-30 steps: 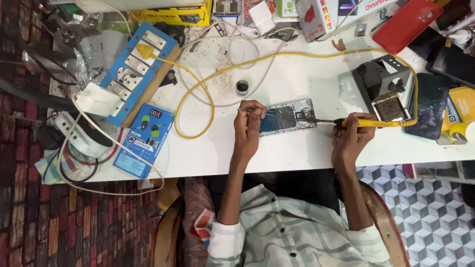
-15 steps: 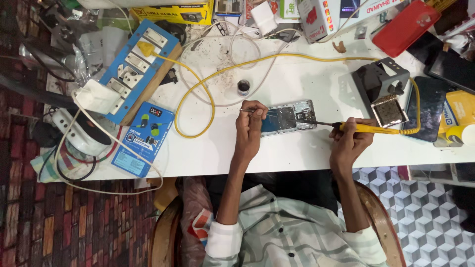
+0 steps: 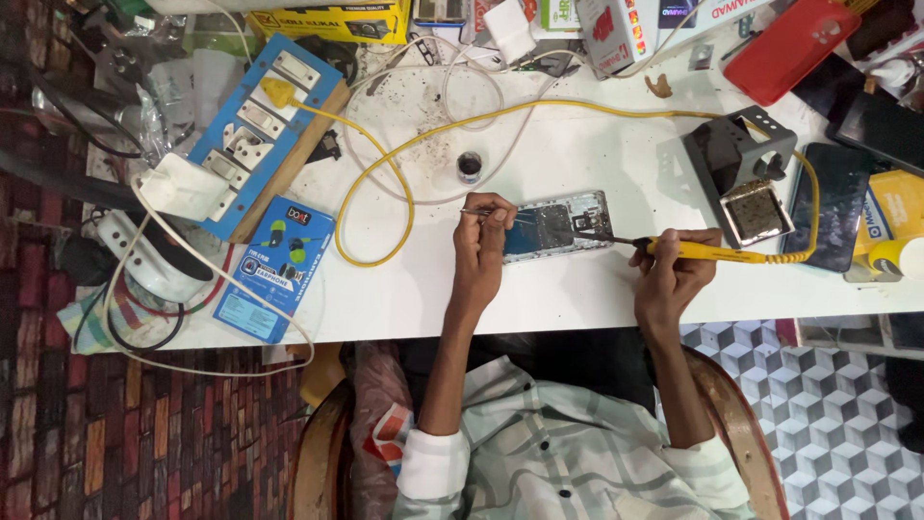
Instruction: The person uses a soldering iron and a small tool to work on the internal components of a disassembled mobile phone. They repeatedly apply heat and manipulate parts on the circuit board while the phone remains open on the workbench.
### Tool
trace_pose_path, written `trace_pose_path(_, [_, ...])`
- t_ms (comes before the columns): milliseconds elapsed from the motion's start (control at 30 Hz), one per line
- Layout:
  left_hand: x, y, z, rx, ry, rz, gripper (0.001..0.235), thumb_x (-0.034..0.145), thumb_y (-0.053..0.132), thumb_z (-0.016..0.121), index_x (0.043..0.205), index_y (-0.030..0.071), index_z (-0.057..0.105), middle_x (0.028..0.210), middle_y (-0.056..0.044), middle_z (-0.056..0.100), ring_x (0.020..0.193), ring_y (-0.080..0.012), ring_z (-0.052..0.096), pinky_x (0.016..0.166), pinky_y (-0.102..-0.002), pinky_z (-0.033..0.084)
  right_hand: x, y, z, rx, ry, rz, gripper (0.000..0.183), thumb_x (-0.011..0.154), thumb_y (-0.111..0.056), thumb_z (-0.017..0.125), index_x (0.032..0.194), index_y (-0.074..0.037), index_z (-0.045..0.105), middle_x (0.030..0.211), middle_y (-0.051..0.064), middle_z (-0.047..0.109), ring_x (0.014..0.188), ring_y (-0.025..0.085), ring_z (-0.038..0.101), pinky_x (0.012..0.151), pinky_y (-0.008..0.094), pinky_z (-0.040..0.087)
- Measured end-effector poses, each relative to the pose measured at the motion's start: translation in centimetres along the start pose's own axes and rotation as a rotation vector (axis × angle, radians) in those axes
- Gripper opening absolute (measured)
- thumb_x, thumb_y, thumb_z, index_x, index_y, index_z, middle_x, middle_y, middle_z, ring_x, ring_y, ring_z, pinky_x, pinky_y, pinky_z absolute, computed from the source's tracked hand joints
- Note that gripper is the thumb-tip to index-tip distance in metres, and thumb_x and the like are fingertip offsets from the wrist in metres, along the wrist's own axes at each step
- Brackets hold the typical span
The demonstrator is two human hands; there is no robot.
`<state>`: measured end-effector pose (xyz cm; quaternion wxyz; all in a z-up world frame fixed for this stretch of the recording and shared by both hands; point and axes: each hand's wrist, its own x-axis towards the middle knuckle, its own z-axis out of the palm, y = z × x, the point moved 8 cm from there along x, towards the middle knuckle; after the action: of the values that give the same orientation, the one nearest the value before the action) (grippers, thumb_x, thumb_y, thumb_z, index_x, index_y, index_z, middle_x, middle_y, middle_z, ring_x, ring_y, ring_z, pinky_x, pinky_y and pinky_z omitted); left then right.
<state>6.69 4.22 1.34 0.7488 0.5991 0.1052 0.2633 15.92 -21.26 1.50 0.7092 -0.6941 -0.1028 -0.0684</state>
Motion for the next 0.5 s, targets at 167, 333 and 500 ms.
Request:
trace_pose_path(167, [0.1, 0.5, -0.1, 0.016, -0.002, 0.028, 0.017, 0.114, 0.022, 0.049, 0.111, 0.007, 0.053, 0.090, 0.002, 0.052, 0.079, -0.0057, 0.040, 0.071, -0.022, 0.037, 0.0, -0.3, 0.2, 0.043, -0.032, -0.056, 0.022, 0.117, -0.020, 0.054, 0.109, -0.002, 0.042, 0.075, 0.007, 0.053, 0.060, 0.011, 0.051, 0.057, 0.026, 0.046])
trace_pose_path(333, [0.0, 0.0, 0.2, -0.004, -0.010, -0.009, 0.017, 0.113, 0.023, 0.049, 0.111, 0.007, 0.053, 0.090, 0.002, 0.053, 0.078, -0.0057, 0.039, 0.070, -0.023, 0.037, -0.3, -0.4, 0.2, -0.013, -0.032, -0.080, 0.024, 0.116, -0.019, 0.055, 0.108, -0.002, 0.041, 0.074, 0.006, 0.052, 0.059, 0.011, 0.050, 0.056, 0.026, 0.046])
trace_pose_path(500, [-0.1, 0.0, 0.4, -0.010, -0.036, 0.029, 0.018, 0.115, 0.024, 0.049, 0.111, 0.006, 0.053, 0.092, 0.001, 0.054, 0.085, -0.0068, 0.044, 0.077, -0.023, 0.040, -0.4, -0.6, 0.1, -0.018, -0.010, -0.106, 0.024, 0.117, -0.020, 0.054, 0.106, -0.003, 0.041, 0.072, 0.005, 0.051, 0.056, 0.010, 0.047, 0.054, 0.025, 0.046])
